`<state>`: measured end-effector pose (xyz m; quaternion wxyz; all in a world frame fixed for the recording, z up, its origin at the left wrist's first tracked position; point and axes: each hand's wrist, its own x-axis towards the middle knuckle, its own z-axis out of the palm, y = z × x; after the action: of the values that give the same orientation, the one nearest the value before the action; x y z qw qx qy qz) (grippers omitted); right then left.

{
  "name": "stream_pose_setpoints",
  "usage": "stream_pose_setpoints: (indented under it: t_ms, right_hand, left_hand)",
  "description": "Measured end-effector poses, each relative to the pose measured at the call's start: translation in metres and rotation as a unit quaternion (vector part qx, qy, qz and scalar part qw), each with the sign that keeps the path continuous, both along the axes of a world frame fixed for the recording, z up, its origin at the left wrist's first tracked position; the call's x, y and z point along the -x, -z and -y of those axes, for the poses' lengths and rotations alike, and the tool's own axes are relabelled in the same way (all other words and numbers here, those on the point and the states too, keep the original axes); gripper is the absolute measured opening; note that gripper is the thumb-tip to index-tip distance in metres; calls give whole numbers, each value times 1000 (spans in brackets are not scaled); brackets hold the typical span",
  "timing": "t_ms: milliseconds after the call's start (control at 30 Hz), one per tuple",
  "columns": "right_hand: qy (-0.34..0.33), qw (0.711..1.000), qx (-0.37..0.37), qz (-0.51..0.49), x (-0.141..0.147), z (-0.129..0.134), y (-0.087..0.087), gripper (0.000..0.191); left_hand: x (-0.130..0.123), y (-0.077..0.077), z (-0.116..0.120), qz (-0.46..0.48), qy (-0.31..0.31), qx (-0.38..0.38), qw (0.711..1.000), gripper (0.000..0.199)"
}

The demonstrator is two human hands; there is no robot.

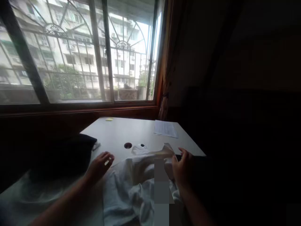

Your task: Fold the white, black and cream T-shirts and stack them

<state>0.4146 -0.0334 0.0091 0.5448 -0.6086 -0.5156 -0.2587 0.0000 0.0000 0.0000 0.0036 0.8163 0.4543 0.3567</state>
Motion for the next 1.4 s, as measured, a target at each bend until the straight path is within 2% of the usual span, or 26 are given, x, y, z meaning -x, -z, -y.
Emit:
stream_pose_setpoints:
  t_ms: [100,200,267,467,533,633,700,867,1100,1233,1333,1400]
  right_hand:
    - [-110,990,32,81,22,9,-8,9]
    - [-239,951,125,154,46,17,-5,16]
    - [-284,922,185,188,59,20,0,25]
    - [-322,895,246,185,65,19,5,46]
    - [-336,889,255,178,62,19,4,56]
    - [-337,879,288,172,61,21,5,66]
    - [-320,877,315,168,61,22,6,60]
    - [-334,875,309,163,62,24,6,18]
    - [-319,930,164,78,52,30,-19,14]
    - [-273,955,106,46,42,29,-28,12]
    - [-302,944,122,53,51,32,-26,15]
    - [-368,910,178,79,68,37,-23,15]
  left_hand:
    - [-11,-2,9,-38,49,-2,998,16]
    - [-19,-3,14,-64,79,-2,995,14]
    - [-22,-1,14,-75,81,4,994,17]
    - [-17,8,3,-111,77,86,987,53]
    - [-15,11,0,-109,82,111,984,55]
    - [-15,17,-4,-87,93,133,983,46]
    - [-14,19,-5,-61,107,148,981,38]
    - [-6,10,-8,54,102,127,985,21]
    - [8,-21,-10,204,48,30,977,19]
    - [22,-25,-17,311,7,28,950,21]
    - [33,-14,-26,353,-53,51,933,27]
    - [39,-6,-33,330,-86,52,938,27]
